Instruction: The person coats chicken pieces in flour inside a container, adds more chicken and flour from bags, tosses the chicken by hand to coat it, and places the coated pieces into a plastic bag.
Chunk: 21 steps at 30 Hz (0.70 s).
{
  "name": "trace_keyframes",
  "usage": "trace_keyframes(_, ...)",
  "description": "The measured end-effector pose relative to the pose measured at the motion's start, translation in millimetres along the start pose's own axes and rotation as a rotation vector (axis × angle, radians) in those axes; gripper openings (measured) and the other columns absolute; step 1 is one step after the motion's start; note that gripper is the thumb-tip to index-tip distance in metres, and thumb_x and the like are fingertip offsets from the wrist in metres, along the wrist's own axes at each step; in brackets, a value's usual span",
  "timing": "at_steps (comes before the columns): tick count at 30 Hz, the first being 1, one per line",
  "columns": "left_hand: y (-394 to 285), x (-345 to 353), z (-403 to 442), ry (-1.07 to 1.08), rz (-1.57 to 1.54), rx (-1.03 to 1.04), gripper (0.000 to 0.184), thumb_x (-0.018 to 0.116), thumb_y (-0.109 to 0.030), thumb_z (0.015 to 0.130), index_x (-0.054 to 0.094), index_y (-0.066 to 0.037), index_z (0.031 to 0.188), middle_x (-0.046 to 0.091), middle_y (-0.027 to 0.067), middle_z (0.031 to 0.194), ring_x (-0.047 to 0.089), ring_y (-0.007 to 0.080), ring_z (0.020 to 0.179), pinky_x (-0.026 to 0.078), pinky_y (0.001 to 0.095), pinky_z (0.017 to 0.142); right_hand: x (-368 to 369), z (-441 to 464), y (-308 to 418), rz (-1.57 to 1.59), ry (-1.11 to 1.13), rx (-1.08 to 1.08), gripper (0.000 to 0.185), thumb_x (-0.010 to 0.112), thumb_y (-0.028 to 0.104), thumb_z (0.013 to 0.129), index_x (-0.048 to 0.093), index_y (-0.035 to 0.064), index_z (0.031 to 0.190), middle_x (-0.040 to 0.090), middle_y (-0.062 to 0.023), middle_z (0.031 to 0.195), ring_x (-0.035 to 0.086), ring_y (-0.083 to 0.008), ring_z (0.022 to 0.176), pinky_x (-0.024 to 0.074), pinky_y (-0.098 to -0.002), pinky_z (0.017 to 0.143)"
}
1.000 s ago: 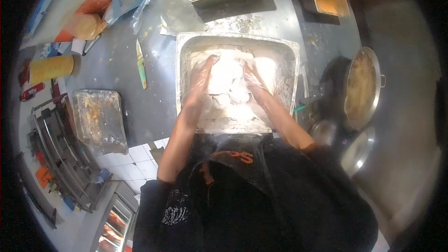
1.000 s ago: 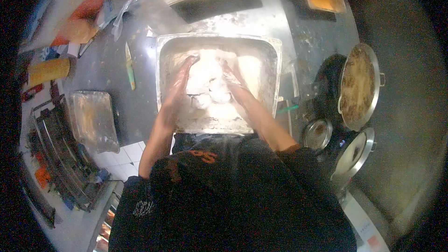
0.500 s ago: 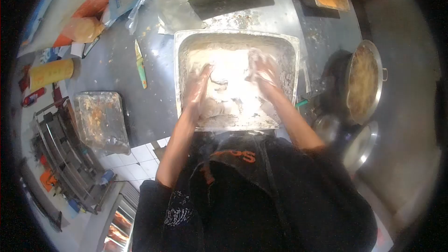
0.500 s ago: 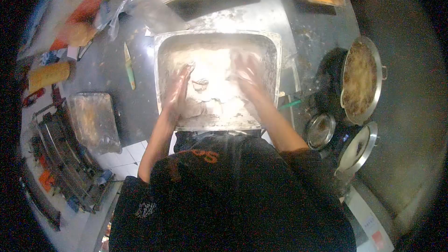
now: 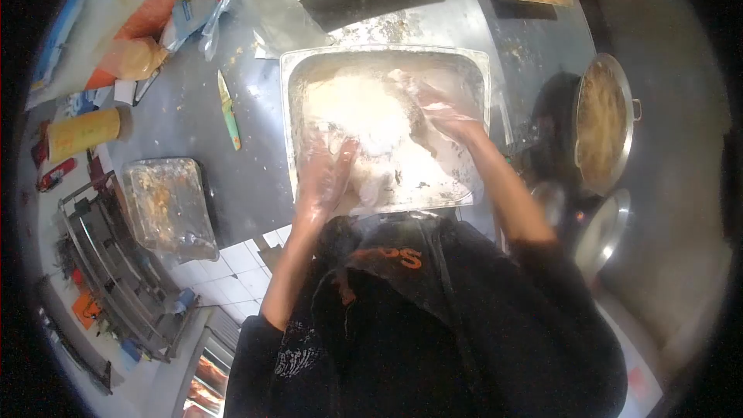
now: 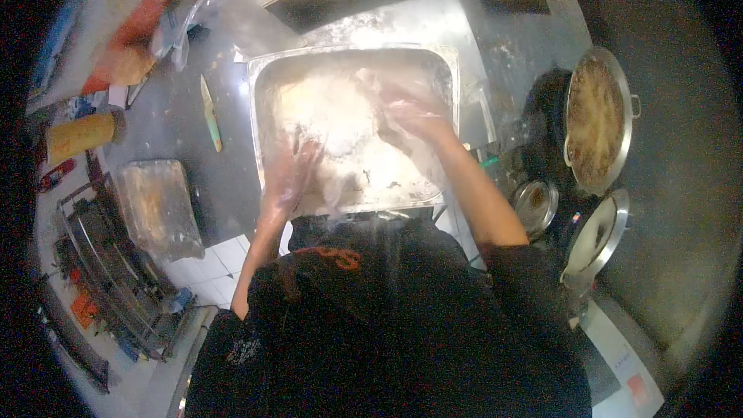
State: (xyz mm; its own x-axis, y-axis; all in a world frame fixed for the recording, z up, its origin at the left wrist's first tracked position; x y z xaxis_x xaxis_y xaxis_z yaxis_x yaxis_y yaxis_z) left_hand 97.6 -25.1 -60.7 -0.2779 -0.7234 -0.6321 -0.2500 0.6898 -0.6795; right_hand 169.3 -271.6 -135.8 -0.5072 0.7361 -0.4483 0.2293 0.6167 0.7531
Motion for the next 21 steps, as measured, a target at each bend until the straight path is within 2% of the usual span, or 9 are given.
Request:
trace_keyframes(3, 9.3, 25.1, 6.5, 0.221, 0.013, -0.145, 0.052, 0.049, -0.037, 0.102, 0.054, 0.008, 0.127, 0.065, 0.0198, 0.115, 0.065, 0.025, 0.1, 0.052, 0.0378, 0.084, 53.8, 9.2, 22.6, 0.435, 0.265, 0.272, 0.053, 0.056, 0.018, 0.096, 0.043, 0.0094, 0.147, 0.041, -0.008, 0.153, 0.036, -0.022, 0.141, 0.028, -0.0347, 0.116)
trace_keyframes(8, 51.2, 56.0, 25.1, 0.001, -1.172, -0.515, 0.052, 0.049, -0.039, 0.102, 0.055, 0.005, 0.129, 0.064, 0.0101, 0.119, 0.062, 0.0174, 0.102, 0.05, 0.0318, 0.089, 89.3, -6.0, 57.1, 0.573, 0.327, 0.2, 0.058, 0.052, 0.015, 0.097, 0.033, 0.01, 0.152, 0.031, -0.0086, 0.158, 0.023, -0.0195, 0.148, 0.0183, -0.0343, 0.121)
trace_keyframes(11, 50.9, 41.4, 23.5, -0.057, -1.082, -0.29, 0.052, 0.05, -0.043, 0.1, 0.058, -0.001, 0.128, 0.062, 0.0108, 0.123, 0.06, 0.0201, 0.104, 0.048, 0.0343, 0.093, 73.3, -33.2, 38.1, 0.564, 0.234, 0.182, 0.06, 0.048, 0.038, 0.099, 0.032, 0.017, 0.153, 0.031, -0.0138, 0.157, 0.026, -0.0286, 0.146, 0.0243, -0.0427, 0.12)
trace_keyframes(13, 48.3, 27.1, -0.5, -0.049, -0.963, -0.431, 0.053, 0.05, -0.047, 0.098, 0.06, -0.004, 0.126, 0.06, 0.0111, 0.127, 0.06, 0.0229, 0.105, 0.046, 0.0378, 0.095, 35.5, -54.1, 113.0, -0.084, 0.247, 0.111, 0.068, 0.05, 0.057, 0.095, 0.042, 0.0135, 0.147, 0.042, -0.0198, 0.149, 0.037, -0.0334, 0.139, 0.0311, -0.0416, 0.116)
trace_keyframes(14, 46.9, 21.2, -5.5, -0.034, -0.885, -0.531, 0.053, 0.05, -0.049, 0.097, 0.061, -0.006, 0.125, 0.059, 0.0113, 0.129, 0.06, 0.0245, 0.106, 0.046, 0.0399, 0.096, 34.5, -52.1, 106.8, -0.116, 0.306, 0.067, 0.068, 0.05, 0.057, 0.095, 0.045, 0.012, 0.145, 0.044, -0.0214, 0.147, 0.04, -0.0337, 0.137, 0.032, -0.0426, 0.115)
trace_keyframes(16, 35.3, 9.4, 2.0, -0.059, -0.654, -0.261, 0.061, 0.049, -0.057, 0.095, 0.062, -0.003, 0.121, 0.065, 0.0152, 0.112, 0.061, 0.0249, 0.099, 0.045, 0.0409, 0.094, 32.8, -60.1, 86.5, -0.171, 0.425, -0.013, 0.068, 0.051, 0.058, 0.094, 0.051, 0.0089, 0.14, 0.049, -0.0246, 0.141, 0.045, -0.0342, 0.132, 0.034, -0.0447, 0.112)
trace_keyframes(18, 43.7, 18.7, 10.1, 0.095, -0.383, -0.186, 0.066, 0.048, -0.06, 0.094, 0.062, -0.001, 0.12, 0.066, 0.0174, 0.105, 0.061, 0.0242, 0.096, 0.045, 0.0393, 0.092, 28.7, -66.4, 55.9, 0.061, 0.289, 0.337, 0.074, 0.045, 0.064, 0.094, 0.05, 0.0062, 0.14, 0.049, -0.0231, 0.142, 0.045, -0.0336, 0.134, 0.0343, -0.0458, 0.111)
trace_keyframes(20, 49.5, 38.0, 18.0, 0.38, -0.11, -0.286, 0.071, 0.048, -0.063, 0.094, 0.062, 0.001, 0.121, 0.066, 0.0197, 0.099, 0.062, 0.0235, 0.092, 0.046, 0.0374, 0.089, 30.5, -64.7, 12.1, -0.143, 0.257, 0.481, 0.087, 0.042, 0.072, 0.091, 0.041, 0.0047, 0.147, 0.042, -0.0203, 0.149, 0.043, -0.0341, 0.136, 0.0352, -0.0434, 0.112)
trace_keyframes(21, 50.2, 39.4, 19.6, 0.449, -0.082, -0.376, 0.072, 0.048, -0.063, 0.094, 0.062, 0.002, 0.121, 0.067, 0.0194, 0.099, 0.062, 0.0232, 0.09, 0.046, 0.0365, 0.087, 30.2, -77.3, 6.3, -0.155, 0.103, 0.528, 0.073, 0.04, 0.061, 0.098, 0.039, 0.0099, 0.15, 0.041, -0.0193, 0.151, 0.038, -0.0307, 0.14, 0.0274, -0.0447, 0.116)
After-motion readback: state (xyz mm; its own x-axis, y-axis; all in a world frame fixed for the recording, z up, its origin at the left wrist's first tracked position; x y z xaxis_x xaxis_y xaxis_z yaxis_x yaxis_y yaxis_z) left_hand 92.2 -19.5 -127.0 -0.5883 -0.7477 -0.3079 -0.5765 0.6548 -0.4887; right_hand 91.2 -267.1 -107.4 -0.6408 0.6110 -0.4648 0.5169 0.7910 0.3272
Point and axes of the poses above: each hand's wrist, its own z-axis towards the middle knuckle, its own x-axis out of the palm, y = z × x, the point moved 10 cm from there along z, towards the middle knuckle
